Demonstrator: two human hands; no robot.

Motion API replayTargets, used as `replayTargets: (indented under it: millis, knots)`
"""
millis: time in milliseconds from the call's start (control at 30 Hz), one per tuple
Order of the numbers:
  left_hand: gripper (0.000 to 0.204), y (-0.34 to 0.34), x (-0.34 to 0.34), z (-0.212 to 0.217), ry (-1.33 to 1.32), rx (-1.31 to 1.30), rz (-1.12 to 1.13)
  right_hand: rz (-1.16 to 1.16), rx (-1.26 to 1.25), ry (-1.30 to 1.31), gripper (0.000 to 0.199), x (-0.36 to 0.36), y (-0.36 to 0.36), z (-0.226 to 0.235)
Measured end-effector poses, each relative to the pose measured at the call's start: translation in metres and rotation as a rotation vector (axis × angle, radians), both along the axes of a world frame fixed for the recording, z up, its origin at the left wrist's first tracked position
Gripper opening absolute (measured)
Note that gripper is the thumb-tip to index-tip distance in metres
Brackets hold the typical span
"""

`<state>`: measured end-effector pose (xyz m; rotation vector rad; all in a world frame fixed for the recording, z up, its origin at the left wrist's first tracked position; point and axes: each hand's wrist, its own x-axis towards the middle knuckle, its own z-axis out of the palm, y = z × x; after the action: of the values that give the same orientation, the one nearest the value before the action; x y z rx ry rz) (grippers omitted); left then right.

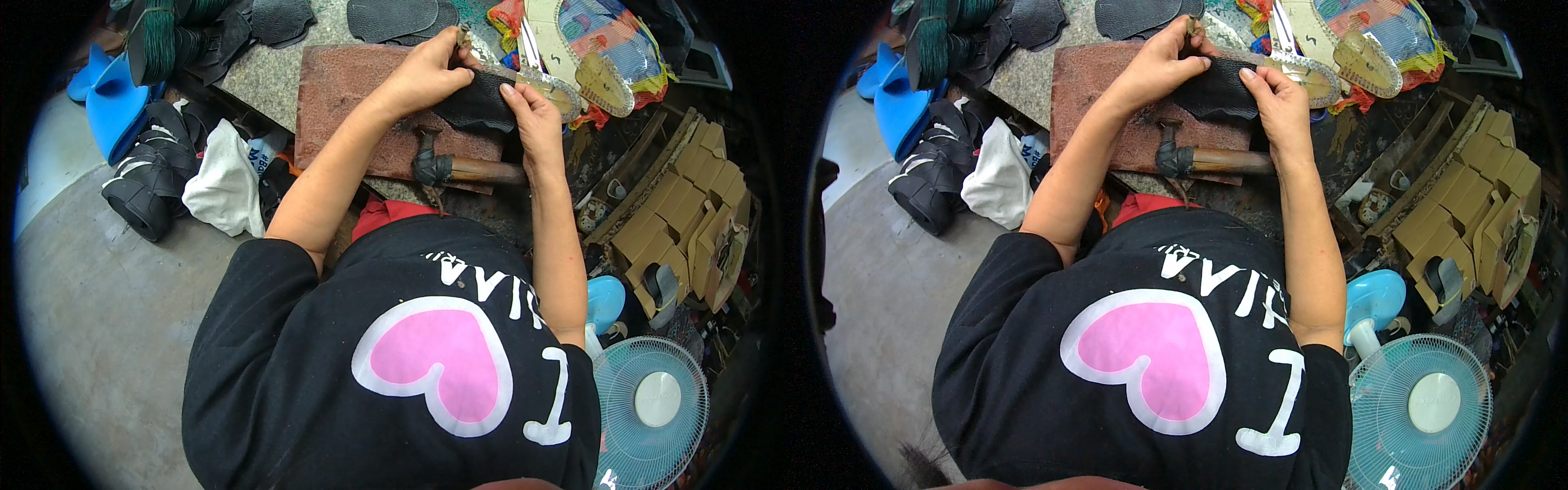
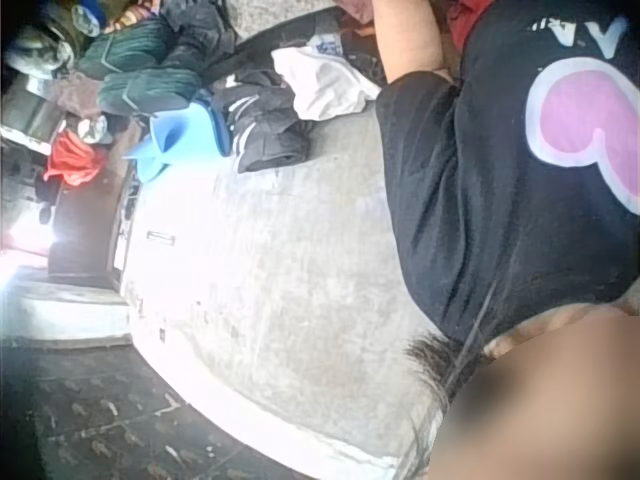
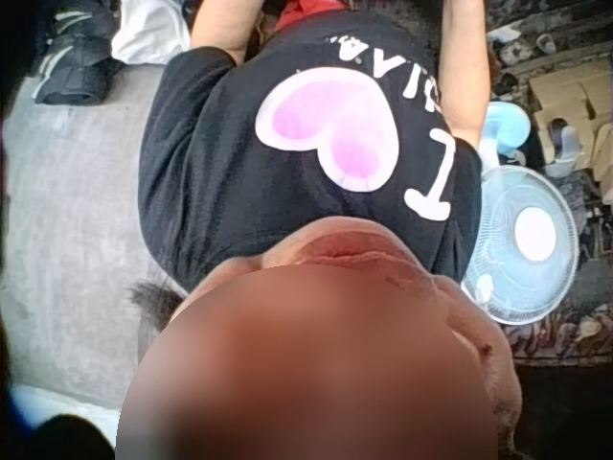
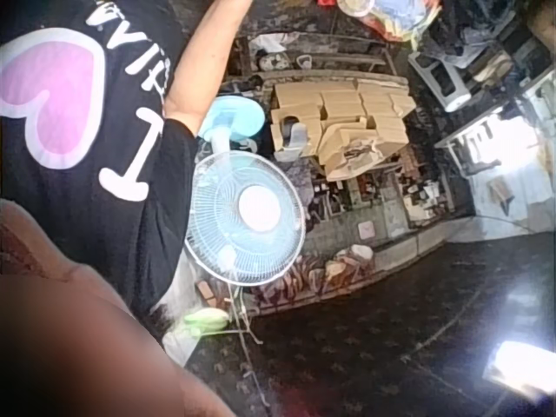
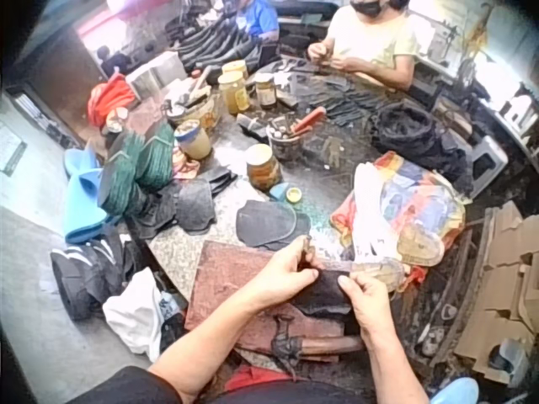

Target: The person repeatedly uses a hammer to tap a small metal tool against a black shoe sole placed on a wooden block. They adjust the sole and tool between taps, working on the same piece throughout the clip.

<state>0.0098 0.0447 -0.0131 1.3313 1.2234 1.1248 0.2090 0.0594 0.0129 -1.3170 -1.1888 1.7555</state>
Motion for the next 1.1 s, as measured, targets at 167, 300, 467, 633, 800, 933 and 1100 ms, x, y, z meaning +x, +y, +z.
replayTargets:
  millis: [167, 300, 467, 633, 800, 933, 1100]
  knots:
    - [0.025, -0.001, 0.002, 0.0, -0.082, -0.008, 0.081, -0.024, -0.055, 0.011, 0.014, 0.001, 0.002, 0.002]
    - [0.024, -0.002, 0.003, 0.009, 0.086, 0.013, 0.123, -0.008, -0.072, 0.001, 0.013, 0.0, 0.003, 0.004]
    - [0.025, -0.005, 0.003, 0.016, 0.227, 0.04, 0.16, -0.026, 0.019, -0.073, 0.015, -0.004, 0.002, 0.007]
    - [0.018, -0.003, 0.0, 0.021, -0.147, -0.11, 0.045, -0.019, -0.189, 0.107, 0.015, -0.002, 0.006, 0.014]
    - [0.019, -0.007, -0.001, 0.033, -0.316, -0.124, 0.047, -0.008, -0.235, 0.164, 0.015, 0.002, 0.007, 0.018]
    - [0.022, -0.01, -0.002, 0.038, -0.484, -0.22, 0.052, -0.002, -0.214, 0.163, 0.016, 0.001, 0.005, 0.019]
    - [0.026, -0.013, -0.001, 0.039, -0.675, -0.29, 0.067, -0.007, -0.268, 0.253, 0.018, -0.001, 0.003, 0.019]
